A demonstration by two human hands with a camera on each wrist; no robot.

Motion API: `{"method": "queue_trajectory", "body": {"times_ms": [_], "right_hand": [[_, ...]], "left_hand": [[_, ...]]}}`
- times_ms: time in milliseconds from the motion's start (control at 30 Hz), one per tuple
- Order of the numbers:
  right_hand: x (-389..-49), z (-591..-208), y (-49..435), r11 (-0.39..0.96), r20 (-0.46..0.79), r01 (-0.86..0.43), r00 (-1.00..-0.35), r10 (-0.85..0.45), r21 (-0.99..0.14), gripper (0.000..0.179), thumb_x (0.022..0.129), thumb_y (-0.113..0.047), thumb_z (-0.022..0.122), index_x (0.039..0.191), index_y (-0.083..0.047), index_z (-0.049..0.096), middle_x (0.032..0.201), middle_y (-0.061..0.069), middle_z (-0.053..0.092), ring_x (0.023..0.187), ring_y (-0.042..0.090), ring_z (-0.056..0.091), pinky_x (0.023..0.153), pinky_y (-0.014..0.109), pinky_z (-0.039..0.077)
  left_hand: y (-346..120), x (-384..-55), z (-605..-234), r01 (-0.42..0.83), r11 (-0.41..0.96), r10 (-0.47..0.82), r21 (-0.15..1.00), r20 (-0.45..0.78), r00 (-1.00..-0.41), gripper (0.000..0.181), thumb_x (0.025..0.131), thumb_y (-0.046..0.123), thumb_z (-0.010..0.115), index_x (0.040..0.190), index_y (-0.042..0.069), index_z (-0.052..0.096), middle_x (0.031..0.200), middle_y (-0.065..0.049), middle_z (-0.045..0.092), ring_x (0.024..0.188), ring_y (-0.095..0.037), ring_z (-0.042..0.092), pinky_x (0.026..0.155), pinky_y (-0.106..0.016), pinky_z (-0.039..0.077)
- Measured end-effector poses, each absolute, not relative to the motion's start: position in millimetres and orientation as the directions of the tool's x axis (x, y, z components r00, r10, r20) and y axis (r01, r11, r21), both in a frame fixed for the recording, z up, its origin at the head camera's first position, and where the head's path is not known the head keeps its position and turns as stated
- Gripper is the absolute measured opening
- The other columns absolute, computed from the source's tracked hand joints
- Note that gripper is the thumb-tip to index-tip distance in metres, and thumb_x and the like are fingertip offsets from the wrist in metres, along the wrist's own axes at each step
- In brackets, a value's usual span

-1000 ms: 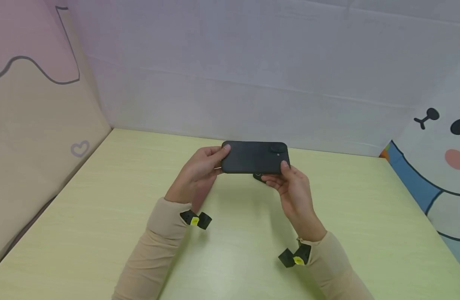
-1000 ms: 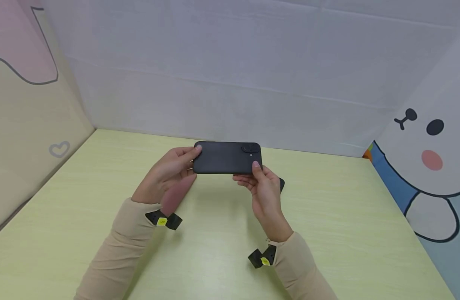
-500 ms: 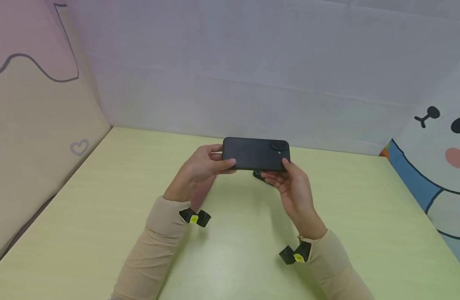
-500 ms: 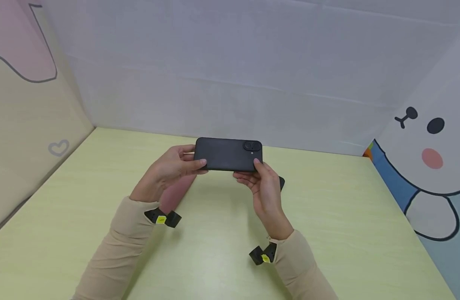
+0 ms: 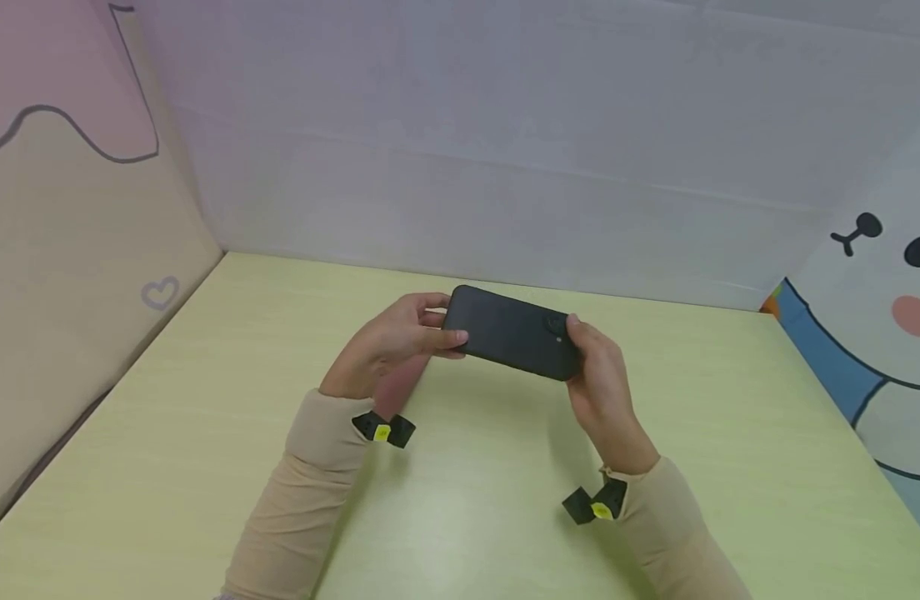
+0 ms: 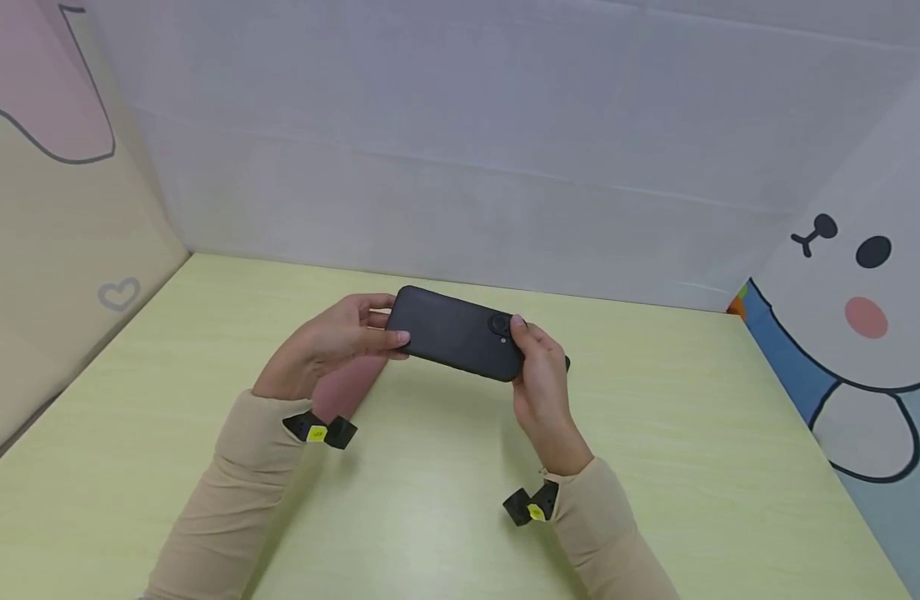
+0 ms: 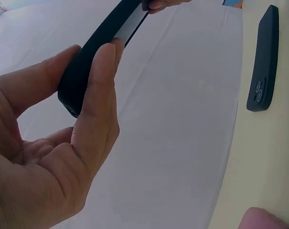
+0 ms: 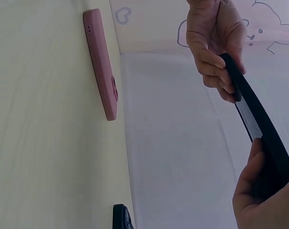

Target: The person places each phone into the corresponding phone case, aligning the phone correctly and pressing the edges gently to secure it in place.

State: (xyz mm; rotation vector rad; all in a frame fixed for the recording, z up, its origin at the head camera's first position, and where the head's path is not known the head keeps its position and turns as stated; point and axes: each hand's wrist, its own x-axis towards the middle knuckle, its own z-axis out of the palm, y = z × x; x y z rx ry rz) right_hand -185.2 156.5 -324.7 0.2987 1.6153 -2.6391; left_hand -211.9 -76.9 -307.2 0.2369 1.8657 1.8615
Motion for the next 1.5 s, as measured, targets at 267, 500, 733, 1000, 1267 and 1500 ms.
{"method": "queue_trajectory", "body": {"times_ms": [267, 500, 733, 1000, 1267, 1500], "right_hand": [[-184, -328, 154, -0.435, -0.189, 0.144, -0.980, 0.063, -0.889, 0.026, 0.094, -0.014, 0.049, 0.071, -0.013, 0.063, 0.077, -0.004, 0.057, 0.069, 0.006, 0.057, 0.076, 0.020, 0.045], [-184, -329, 156, -0.345, -0.180, 0.160, -0.983, 0.029, -0.925, 0.026, 0.095, -0.019, 0.049, 0.075, -0.015, 0.066, 0.084, -0.004, 0.056, 0.075, 0.006, 0.056, 0.081, 0.019, 0.044], [-182, -328, 160, -0.287, -0.162, 0.163, -0.986, -0.027, -0.944, 0.026, 0.093, -0.029, 0.052, 0.098, -0.007, 0.064, 0.085, -0.004, 0.060, 0.068, 0.004, 0.060, 0.073, 0.018, 0.049], [-178, -330, 165, -0.255, -0.107, 0.138, -0.985, -0.132, -0.957, 0.045, 0.097, -0.013, 0.043, 0.134, 0.012, 0.034, 0.099, -0.002, 0.058, 0.081, 0.005, 0.062, 0.080, 0.022, 0.051], [-179, -334, 168, -0.221, -0.162, 0.166, -0.986, -0.036, -0.961, 0.042, 0.096, -0.009, 0.043, 0.131, 0.014, 0.037, 0.094, -0.003, 0.060, 0.079, 0.004, 0.062, 0.078, 0.021, 0.051], [-180, -337, 169, -0.231, -0.205, 0.204, -0.979, -0.021, -0.951, 0.041, 0.096, -0.008, 0.043, 0.131, 0.014, 0.037, 0.086, -0.005, 0.062, 0.075, 0.003, 0.062, 0.075, 0.020, 0.052]], "left_hand": [[-80, -219, -318, -0.166, 0.199, 0.439, 0.966, -0.240, -0.866, 0.041, 0.098, 0.033, 0.040, 0.119, 0.002, 0.054, 0.094, -0.011, 0.063, 0.075, -0.017, 0.066, 0.070, -0.032, 0.055], [-80, -220, -323, -0.160, 0.276, 0.380, 0.948, -0.260, -0.888, 0.038, 0.099, 0.034, 0.037, 0.110, 0.003, 0.058, 0.078, -0.006, 0.060, 0.064, -0.016, 0.062, 0.063, -0.029, 0.053], [-75, -221, -322, -0.233, 0.246, 0.301, 0.941, -0.303, -0.905, 0.039, 0.100, 0.031, 0.036, 0.115, 0.001, 0.057, 0.079, -0.005, 0.059, 0.066, -0.014, 0.061, 0.065, -0.029, 0.054], [-73, -222, -322, -0.229, 0.213, 0.277, 0.950, -0.283, -0.918, 0.041, 0.100, 0.030, 0.034, 0.118, -0.001, 0.054, 0.081, -0.006, 0.059, 0.065, -0.012, 0.064, 0.066, -0.030, 0.055], [-66, -220, -325, -0.026, 0.388, 0.287, 0.921, -0.147, -0.946, 0.031, 0.098, 0.022, 0.042, 0.110, 0.000, 0.060, 0.097, -0.012, 0.060, 0.077, -0.016, 0.063, 0.072, -0.028, 0.053], [-50, -207, -321, 0.172, 0.633, 0.295, 0.755, -0.029, -0.955, 0.035, 0.091, 0.026, 0.056, 0.123, 0.010, 0.056, 0.117, -0.010, 0.057, 0.101, -0.023, 0.055, 0.084, -0.035, 0.047]]}}
